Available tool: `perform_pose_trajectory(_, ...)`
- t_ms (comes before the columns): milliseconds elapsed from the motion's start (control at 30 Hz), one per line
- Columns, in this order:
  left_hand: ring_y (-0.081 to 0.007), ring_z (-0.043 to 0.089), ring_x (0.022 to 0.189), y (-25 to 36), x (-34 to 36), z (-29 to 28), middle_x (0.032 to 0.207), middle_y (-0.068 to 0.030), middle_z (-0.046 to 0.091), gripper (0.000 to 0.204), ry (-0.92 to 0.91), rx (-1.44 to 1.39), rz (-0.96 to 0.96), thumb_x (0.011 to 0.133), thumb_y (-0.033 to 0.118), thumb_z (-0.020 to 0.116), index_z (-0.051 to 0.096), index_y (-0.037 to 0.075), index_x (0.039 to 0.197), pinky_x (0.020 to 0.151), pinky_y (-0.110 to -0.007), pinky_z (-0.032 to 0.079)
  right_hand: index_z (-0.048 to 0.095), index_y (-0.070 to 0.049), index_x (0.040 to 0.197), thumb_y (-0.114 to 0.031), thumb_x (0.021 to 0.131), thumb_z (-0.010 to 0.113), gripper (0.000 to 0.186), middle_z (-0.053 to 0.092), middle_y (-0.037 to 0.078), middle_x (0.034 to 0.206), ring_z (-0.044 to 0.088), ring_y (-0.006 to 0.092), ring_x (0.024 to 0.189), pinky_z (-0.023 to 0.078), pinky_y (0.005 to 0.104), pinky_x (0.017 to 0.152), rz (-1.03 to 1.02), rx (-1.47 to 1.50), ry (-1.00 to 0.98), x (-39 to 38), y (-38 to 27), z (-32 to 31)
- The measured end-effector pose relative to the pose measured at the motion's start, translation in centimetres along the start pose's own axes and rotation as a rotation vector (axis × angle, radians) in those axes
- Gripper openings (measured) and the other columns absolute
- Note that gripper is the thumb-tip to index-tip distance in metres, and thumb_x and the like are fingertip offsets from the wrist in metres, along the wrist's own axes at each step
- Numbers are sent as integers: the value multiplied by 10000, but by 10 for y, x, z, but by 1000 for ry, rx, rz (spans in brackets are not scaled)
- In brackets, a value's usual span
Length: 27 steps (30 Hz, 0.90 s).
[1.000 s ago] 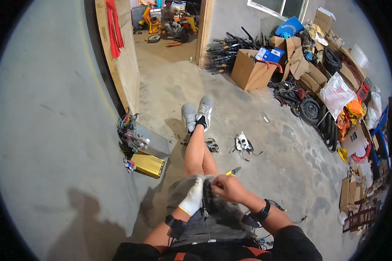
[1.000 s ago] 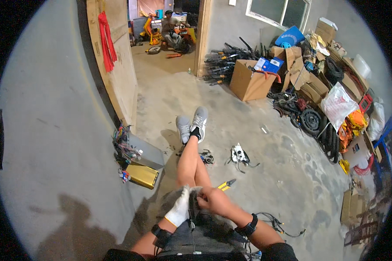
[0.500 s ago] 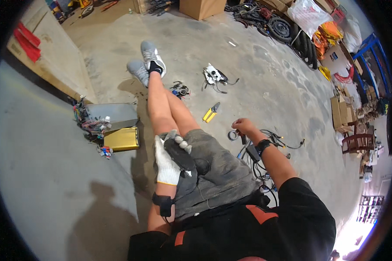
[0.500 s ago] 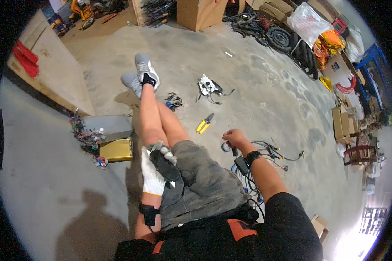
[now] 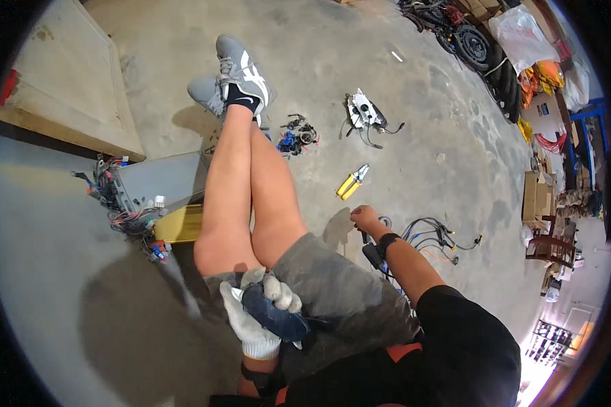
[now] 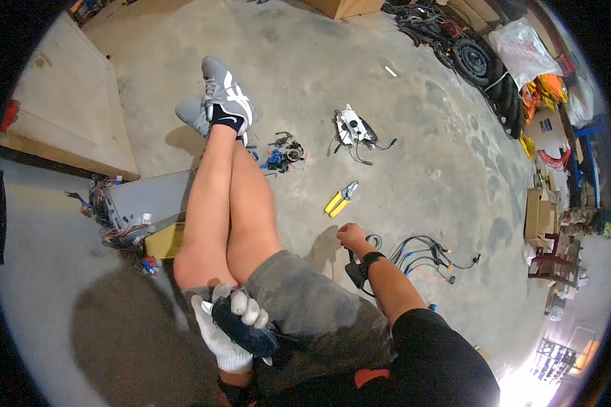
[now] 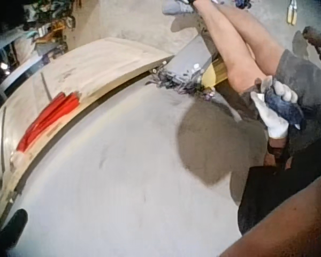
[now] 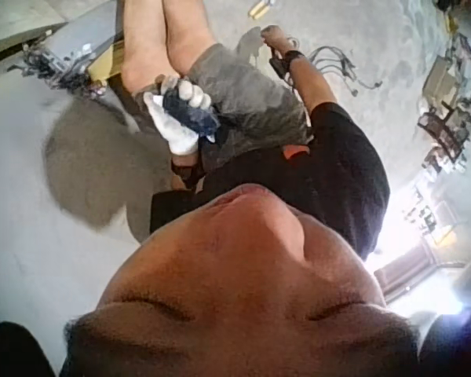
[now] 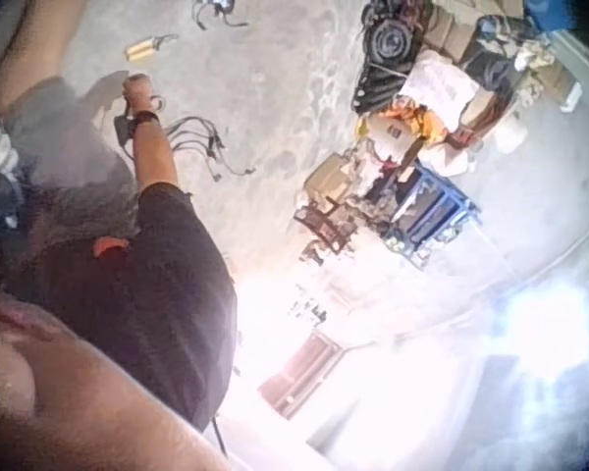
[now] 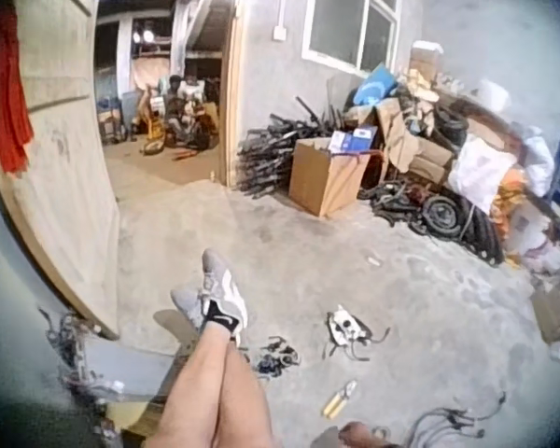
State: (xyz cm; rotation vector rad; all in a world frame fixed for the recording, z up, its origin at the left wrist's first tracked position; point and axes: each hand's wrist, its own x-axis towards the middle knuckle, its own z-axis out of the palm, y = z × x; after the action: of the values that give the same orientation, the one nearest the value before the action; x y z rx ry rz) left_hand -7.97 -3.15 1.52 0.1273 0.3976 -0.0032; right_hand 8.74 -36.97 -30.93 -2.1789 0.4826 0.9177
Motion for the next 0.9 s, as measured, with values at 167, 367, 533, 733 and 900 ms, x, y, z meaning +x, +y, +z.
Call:
perform_pose_trajectory(167, -252, 484, 736, 9, 9, -11, 839, -86, 535, 724, 13, -45, 7, 1009, 702, 316, 605, 115, 1318, 645, -417, 401, 743, -6, 957, -189, 823, 702, 230, 726, 135, 727, 713, 232, 586, 592, 363, 564, 31, -66, 76, 16, -15, 1)
perform_pose_trajectory(367, -250, 486, 750, 10, 14, -13, 833, -84, 526, 716, -25, -41, -19, 1017, 693, 308, 610, 114, 1309, 649, -417, 401, 708, 6, 949, -188, 844, 740, 223, 682, 103, 691, 673, 203, 534, 558, 346, 473, 68, -21, 108, 18, 10, -31)
perform_pose_trajectory(533, -208, 421, 720, 6, 4, 1, 834, -49, 480, 660, -33, 67, -1, 1026, 674, 333, 593, 148, 1326, 621, -352, 340, 612, 57, 1062, -170, 831, 745, 350, 670, 132, 761, 689, 232, 585, 559, 386, 517, -12, 122, 67, -7, 13, -67)
perform_pose_trajectory(733, -296, 582, 872, 0, -12, 3, 933, -84, 605, 654, 33, 40, -93, 1003, 650, 403, 617, 120, 1321, 771, -506, 541, 328, 18, 1365, -22, 791, 697, 684, 611, 139, 881, 668, 231, 731, 568, 377, 621, -159, 90, 45, -59, -21, -111)
perform_pose_trajectory(900, -338, 601, 836, -6, -17, -20, 953, -130, 653, 555, -101, 8, -134, 1011, 541, 481, 628, 89, 1299, 703, -453, 499, 451, 19, 1320, -64, 810, 683, 566, 641, 149, 920, 648, 235, 876, 535, 382, 742, -465, 20, 164, -112, -65, -140)
